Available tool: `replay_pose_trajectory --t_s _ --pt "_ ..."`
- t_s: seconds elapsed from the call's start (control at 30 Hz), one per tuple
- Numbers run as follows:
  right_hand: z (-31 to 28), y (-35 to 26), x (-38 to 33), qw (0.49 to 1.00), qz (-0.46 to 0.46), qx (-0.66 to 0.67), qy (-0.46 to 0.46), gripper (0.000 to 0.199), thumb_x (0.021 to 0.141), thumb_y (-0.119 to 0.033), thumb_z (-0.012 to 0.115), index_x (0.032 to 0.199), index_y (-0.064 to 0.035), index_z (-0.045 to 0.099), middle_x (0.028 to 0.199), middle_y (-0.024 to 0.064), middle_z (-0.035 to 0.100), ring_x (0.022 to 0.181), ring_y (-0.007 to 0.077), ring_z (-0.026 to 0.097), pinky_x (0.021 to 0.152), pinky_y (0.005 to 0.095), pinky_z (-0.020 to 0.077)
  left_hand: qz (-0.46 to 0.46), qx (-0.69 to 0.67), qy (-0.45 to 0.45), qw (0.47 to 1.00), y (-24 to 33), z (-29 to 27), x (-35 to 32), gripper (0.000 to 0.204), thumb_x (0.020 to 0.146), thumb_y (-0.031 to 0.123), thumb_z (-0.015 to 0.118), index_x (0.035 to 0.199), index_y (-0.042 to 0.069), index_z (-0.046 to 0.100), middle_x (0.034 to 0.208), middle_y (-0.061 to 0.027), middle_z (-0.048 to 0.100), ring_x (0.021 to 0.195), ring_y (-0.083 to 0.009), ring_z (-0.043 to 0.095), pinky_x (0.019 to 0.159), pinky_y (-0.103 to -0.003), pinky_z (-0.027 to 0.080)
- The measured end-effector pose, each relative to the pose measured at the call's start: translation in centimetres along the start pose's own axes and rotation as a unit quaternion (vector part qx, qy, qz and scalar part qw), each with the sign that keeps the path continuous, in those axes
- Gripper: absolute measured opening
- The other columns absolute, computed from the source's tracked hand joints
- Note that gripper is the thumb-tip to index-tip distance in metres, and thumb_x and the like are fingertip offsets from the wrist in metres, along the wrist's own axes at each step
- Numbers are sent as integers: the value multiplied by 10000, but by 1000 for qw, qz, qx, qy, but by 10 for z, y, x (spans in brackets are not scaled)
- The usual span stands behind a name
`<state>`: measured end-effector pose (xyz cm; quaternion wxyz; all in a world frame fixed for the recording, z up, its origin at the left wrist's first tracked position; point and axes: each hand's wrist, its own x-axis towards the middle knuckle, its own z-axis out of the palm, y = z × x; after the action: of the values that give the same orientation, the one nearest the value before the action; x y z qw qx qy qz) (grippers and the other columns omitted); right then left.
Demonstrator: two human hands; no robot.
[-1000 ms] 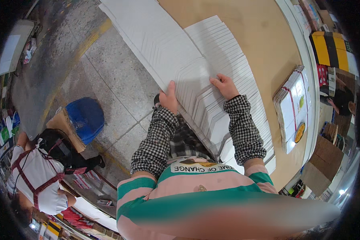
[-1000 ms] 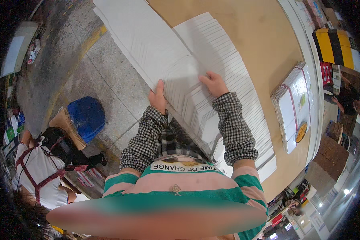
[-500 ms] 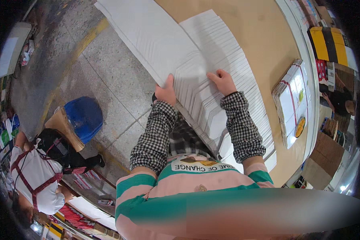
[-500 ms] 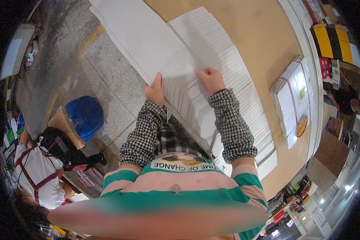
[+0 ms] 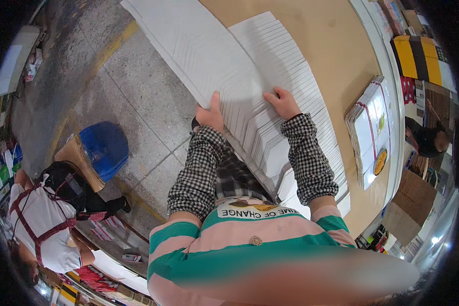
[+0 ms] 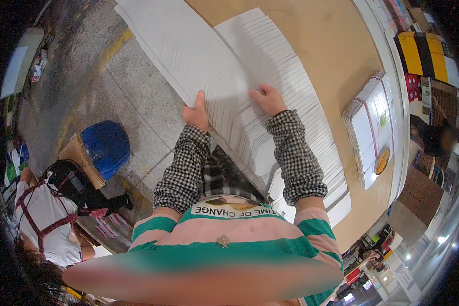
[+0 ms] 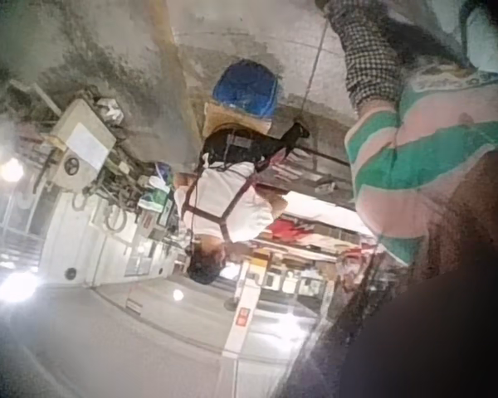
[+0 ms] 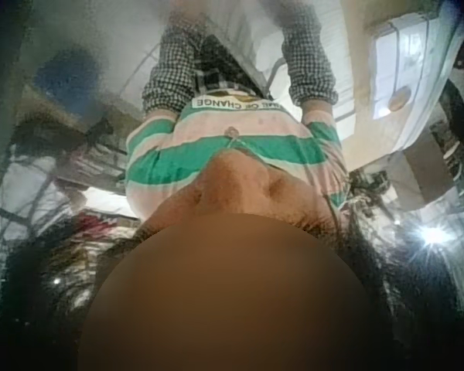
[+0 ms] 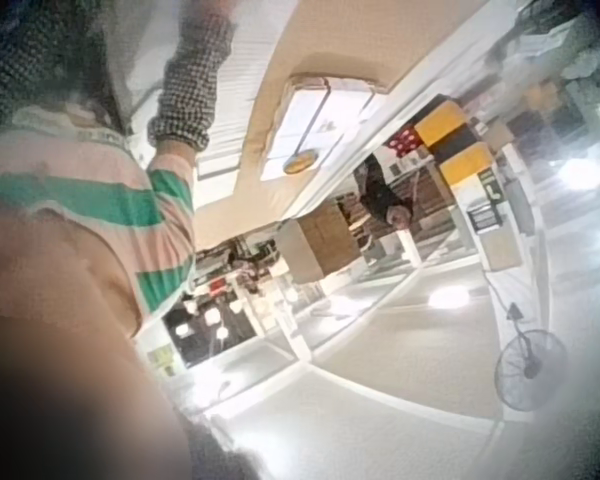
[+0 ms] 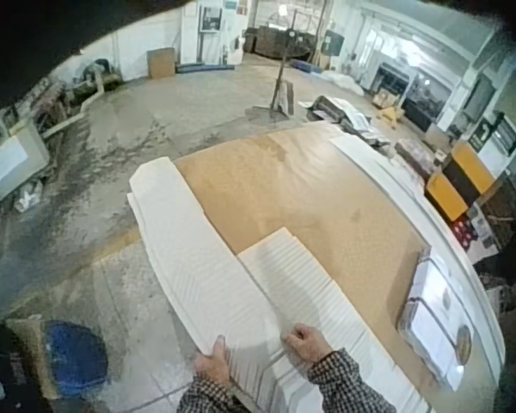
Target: Arrange and align stacks of paper templates on a large workbench.
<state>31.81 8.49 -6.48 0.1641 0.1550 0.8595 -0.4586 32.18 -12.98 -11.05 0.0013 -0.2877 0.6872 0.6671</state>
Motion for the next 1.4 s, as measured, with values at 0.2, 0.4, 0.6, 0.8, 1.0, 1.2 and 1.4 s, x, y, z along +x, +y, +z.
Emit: replay_pose_trajectory --t_s 0.2,0.4,0.6,0.8,1.0,1.2,1.4 --pt "-2 -3 -3 1000 12 -12 -5 343 745 -292 622 694 18 485 586 42 408 585 126 383 536 297 352 -2 25 -9 1000 -5 0 2 493 769 257 647 1083 -90 494 1064 -158 573 971 -249 554 824 -319 429" --pt "-5 -8 -12 997 70 -33 3 363 733 -308 633 743 39 529 623 76 486 613 143 447 569 297 387 25 16 -24 999 -2 0 2 526 733 280 675 1082 -71 494 1031 -174 590 964 -259 570 833 -328 428" --pt "0 7 -13 998 48 -21 32 404 731 -333 626 769 58 531 620 120 505 613 174 479 571 317 392 -8 12 -35 999 18 2 -5 547 725 283 682 1093 -70 482 1046 -172 587 965 -248 571 840 -320 428" --pt "6 1 -14 997 28 -42 57 419 727 -342 625 689 56 500 576 133 472 564 204 439 538 344 366 -26 33 -41 998 13 -3 1 601 705 276 700 1120 -77 447 1068 -172 574 982 -247 561 855 -319 422" --pt "1 -3 -20 995 90 -25 45 451 729 -375 624 643 49 496 539 117 455 523 188 419 519 335 365 20 -7 -31 999 14 0 -2 689 653 254 746 1146 -83 401 1097 -183 544 1010 -247 538 866 -324 416" --pt "5 10 -19 996 62 -9 60 424 741 -366 618 688 49 545 575 98 526 541 172 458 535 318 385 -4 47 -33 998 14 1 -1 725 632 279 759 1146 -82 399 1099 -189 541 1010 -260 536 868 -330 415" --pt "6 11 -17 997 64 8 43 418 739 -364 618 773 51 587 616 112 550 590 171 498 560 312 398 0 79 -20 997 -12 -2 11 763 611 368 756 1139 -67 420 1084 -207 551 1010 -293 539 866 -350 420"
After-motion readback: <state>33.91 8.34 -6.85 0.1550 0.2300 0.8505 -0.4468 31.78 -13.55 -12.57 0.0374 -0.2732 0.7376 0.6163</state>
